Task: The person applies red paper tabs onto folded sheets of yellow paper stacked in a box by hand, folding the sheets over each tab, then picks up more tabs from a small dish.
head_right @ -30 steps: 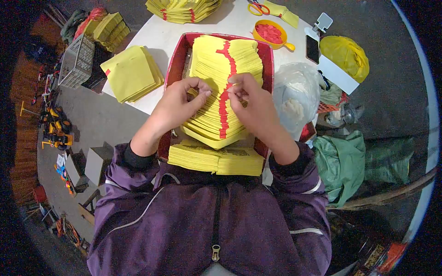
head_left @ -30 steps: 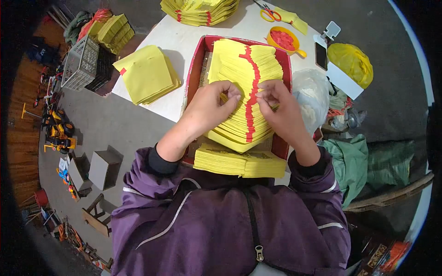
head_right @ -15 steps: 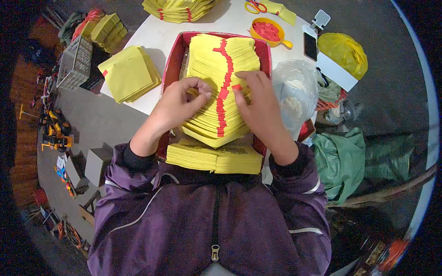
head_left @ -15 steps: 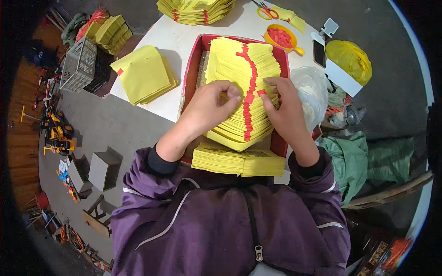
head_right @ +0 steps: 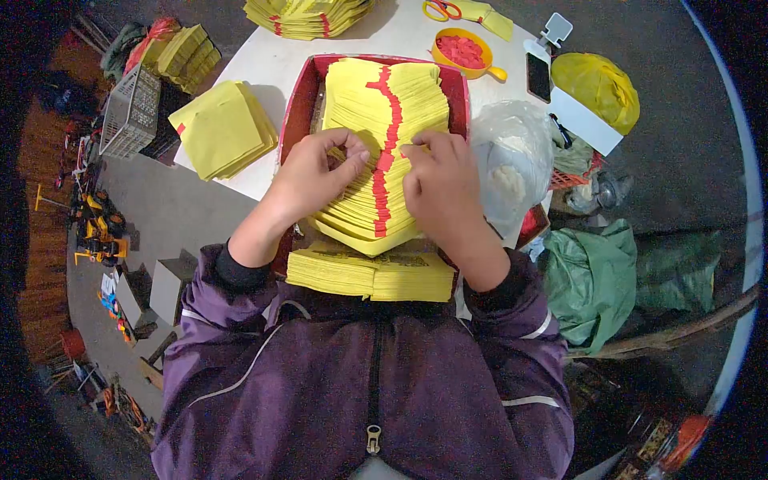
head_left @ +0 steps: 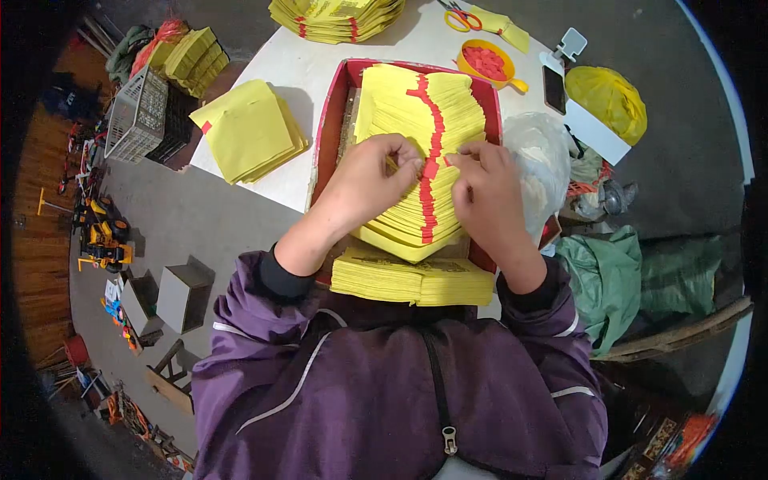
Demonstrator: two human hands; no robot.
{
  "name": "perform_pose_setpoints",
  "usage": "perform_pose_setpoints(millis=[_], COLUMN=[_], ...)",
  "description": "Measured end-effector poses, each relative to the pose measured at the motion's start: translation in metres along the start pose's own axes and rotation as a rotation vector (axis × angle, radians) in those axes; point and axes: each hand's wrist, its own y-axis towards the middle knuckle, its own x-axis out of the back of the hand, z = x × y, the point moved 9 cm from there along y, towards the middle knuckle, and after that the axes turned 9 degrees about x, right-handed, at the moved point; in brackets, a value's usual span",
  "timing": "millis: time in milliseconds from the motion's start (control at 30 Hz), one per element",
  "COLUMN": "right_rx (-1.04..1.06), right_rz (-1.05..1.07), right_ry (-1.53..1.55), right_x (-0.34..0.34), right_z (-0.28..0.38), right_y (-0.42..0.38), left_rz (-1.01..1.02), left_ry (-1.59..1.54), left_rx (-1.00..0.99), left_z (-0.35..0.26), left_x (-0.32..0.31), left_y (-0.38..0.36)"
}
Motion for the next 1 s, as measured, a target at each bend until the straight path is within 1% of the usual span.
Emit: perform_pose_setpoints(millis=[33, 167, 200, 333, 367, 500, 533, 667, 700, 767, 833, 867, 1000], right_rx=[0.001, 0.050, 0.052, 0.074, 0.070, 0.046, 0.047, -0.549, -0.554, -0.502, -0.461, -0.473, -0.331], right_rz=[-0.001, -0.047, -0.047, -0.119, -0.120, -0.158, -0.158, -0.104, -0.105, -0.036, 0.034, 0.034, 0.052], right_ry=[0.002, 0.014, 0.016, 0.102, 0.100, 0.058, 0.060, 0.846, 0.845, 0.824, 0.811, 0.814, 0.767], right_x=[0.001, 0.013, 0.014, 0.021, 0.020, 0.017, 0.018, -0.009, -0.008, -0.008, -0.011, -0.011, 0.002], right_z=[0.002, 0.018, 0.021, 0.034, 0.034, 0.033, 0.034, -0.005, -0.008, -0.014, -0.015, -0.014, 0.004], right_y=[0.000, 0.003, 0.003, -0.001, -0.002, -0.006, -0.004, -0.015, -0.016, -0.019, -0.029, -0.034, -0.035], left_rz=[-0.002, 0.115, 0.112, 0.445, 0.449, 0.246, 0.243, 0.127, 0.132, -0.035, -0.183, -0.172, 0.019], left_ry=[0.002, -0.391, -0.391, -0.816, -0.814, -0.683, -0.683, -0.547, -0.547, -0.157, 0.235, 0.237, 0.396], left_rx=[0.001, 0.227, 0.228, 0.352, 0.353, 0.392, 0.393, 0.234, 0.237, -0.013, -0.258, -0.252, -0.105], left_z=[-0.001, 0.009, 0.011, 0.013, 0.010, 0.004, 0.004, -0.004, -0.002, -0.013, -0.025, -0.023, -0.007], left_x=[0.000, -0.011, -0.009, -0.035, -0.037, -0.033, -0.033, -0.021, -0.021, -0.001, 0.007, 0.007, -0.005], left_y=[0.000, 0.002, 0.001, -0.005, -0.006, -0.018, -0.019, -0.019, -0.022, -0.034, -0.054, -0.060, -0.077])
